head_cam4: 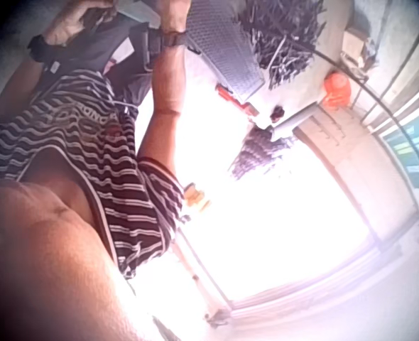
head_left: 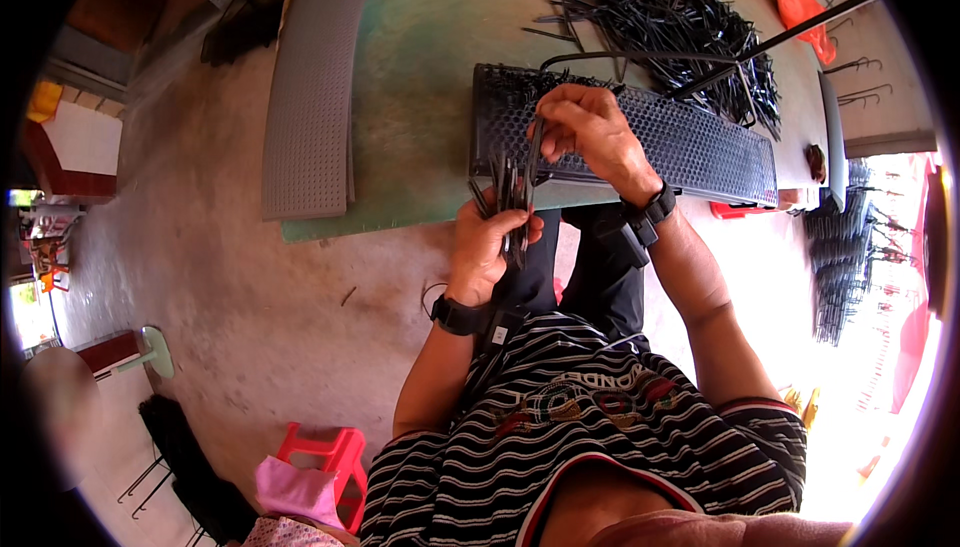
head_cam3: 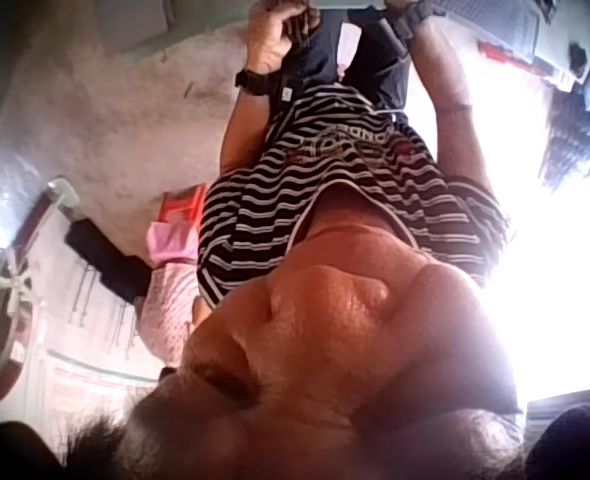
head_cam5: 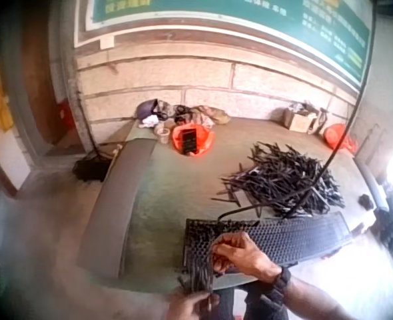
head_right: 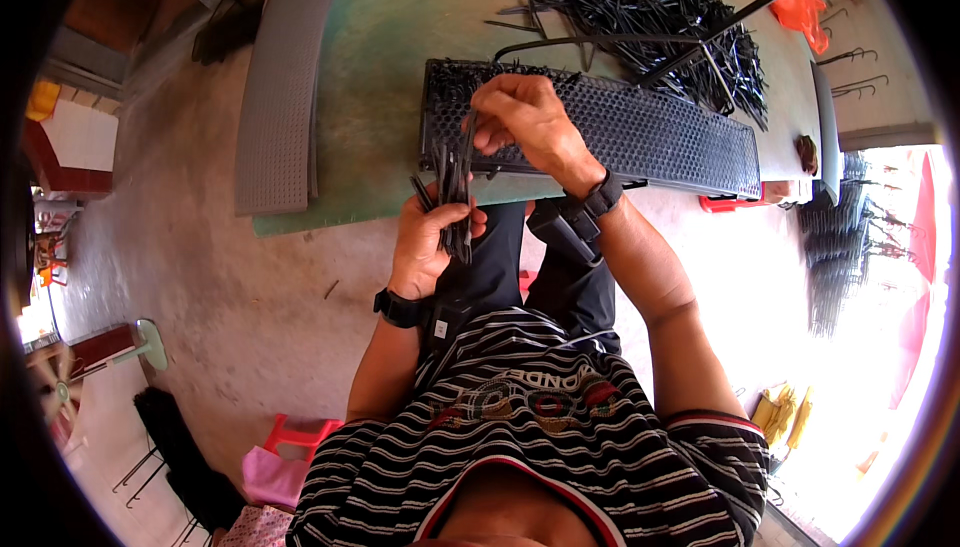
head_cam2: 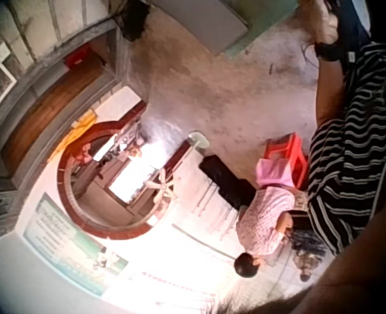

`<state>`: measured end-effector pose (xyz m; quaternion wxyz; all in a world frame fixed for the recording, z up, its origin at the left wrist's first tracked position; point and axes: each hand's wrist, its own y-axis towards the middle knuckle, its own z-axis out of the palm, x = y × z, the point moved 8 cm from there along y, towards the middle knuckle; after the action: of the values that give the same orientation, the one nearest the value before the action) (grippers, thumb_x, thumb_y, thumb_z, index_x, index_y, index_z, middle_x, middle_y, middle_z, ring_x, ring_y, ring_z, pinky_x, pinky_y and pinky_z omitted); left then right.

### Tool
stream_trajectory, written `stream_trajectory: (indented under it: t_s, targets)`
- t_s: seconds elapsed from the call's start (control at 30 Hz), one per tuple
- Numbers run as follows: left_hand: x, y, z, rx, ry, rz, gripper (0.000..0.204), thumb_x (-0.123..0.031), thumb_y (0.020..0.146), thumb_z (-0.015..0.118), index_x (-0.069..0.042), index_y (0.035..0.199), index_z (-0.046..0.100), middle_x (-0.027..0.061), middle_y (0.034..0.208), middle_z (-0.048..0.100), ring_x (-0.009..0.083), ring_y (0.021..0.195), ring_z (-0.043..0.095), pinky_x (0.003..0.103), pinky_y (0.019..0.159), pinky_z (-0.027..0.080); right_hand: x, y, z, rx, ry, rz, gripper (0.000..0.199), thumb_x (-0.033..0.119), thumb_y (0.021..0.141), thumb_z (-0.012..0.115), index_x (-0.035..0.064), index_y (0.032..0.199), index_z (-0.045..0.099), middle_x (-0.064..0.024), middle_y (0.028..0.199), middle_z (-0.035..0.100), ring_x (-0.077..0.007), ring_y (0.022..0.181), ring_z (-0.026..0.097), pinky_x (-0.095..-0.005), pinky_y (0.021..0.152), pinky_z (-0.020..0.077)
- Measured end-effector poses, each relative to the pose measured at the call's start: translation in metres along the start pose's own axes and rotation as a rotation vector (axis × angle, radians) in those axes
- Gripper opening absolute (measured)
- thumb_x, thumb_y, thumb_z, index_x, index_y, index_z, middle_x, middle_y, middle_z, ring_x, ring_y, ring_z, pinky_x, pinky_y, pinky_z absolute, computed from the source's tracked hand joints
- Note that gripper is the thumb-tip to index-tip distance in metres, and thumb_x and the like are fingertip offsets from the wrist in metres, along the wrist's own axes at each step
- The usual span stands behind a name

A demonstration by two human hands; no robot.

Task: The person inserts black bristle bundles into a perforated metal base. They pick up bundles from a pile on the table and push them into the holes of the base one by one. The person occasionally gathers more bristles from the pile to continue the assembly process.

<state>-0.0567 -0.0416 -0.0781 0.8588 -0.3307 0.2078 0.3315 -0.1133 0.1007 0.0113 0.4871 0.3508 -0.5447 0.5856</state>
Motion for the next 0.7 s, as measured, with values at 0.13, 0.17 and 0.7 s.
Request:
stream_trajectory:
  t_s: [0.13,0.17,0.7]
  targets:
    - [-0.006,0.0,0.006,-0.011,-0.126,0.011,0.019,-0.007,0.082,0.059,0.001,0.099,0.058,0.0116,0.08,0.063,0.0224,0.066,0.065,0.032,0.055,0.055,-0.018,-0.009,0.009,0.094,-0.248,0.051,0.017,0.014,0.089,0.054,-0.003,0.092,0.057,-0.0073,0.07,0.063,-0.0112,0.054,0.061,-0.0222,0.049,0.0494]
    - [-0.013,-0.002,0.011,-0.021,-0.145,0.018,0.018,-0.009,0.083,0.059,0.001,0.099,0.059,0.0115,0.08,0.063,0.0221,0.066,0.065,0.032,0.055,0.055,-0.021,-0.009,0.01,0.092,-0.267,0.04,0.017,0.013,0.089,0.055,-0.0028,0.092,0.058,-0.007,0.07,0.062,-0.0113,0.054,0.061,-0.0221,0.049,0.0494]
    - [-0.01,-0.001,0.002,-0.178,-0.159,0.023,0.015,-0.002,0.079,0.066,-0.003,0.094,0.062,0.0081,0.083,0.065,0.0186,0.066,0.063,0.031,0.056,0.054,0.015,-0.088,0.041,0.196,-0.918,-0.91,0.027,0.0,0.069,0.061,-0.0014,0.096,0.06,-0.0113,0.094,0.062,-0.0199,0.067,0.062,-0.03,0.054,0.0507]
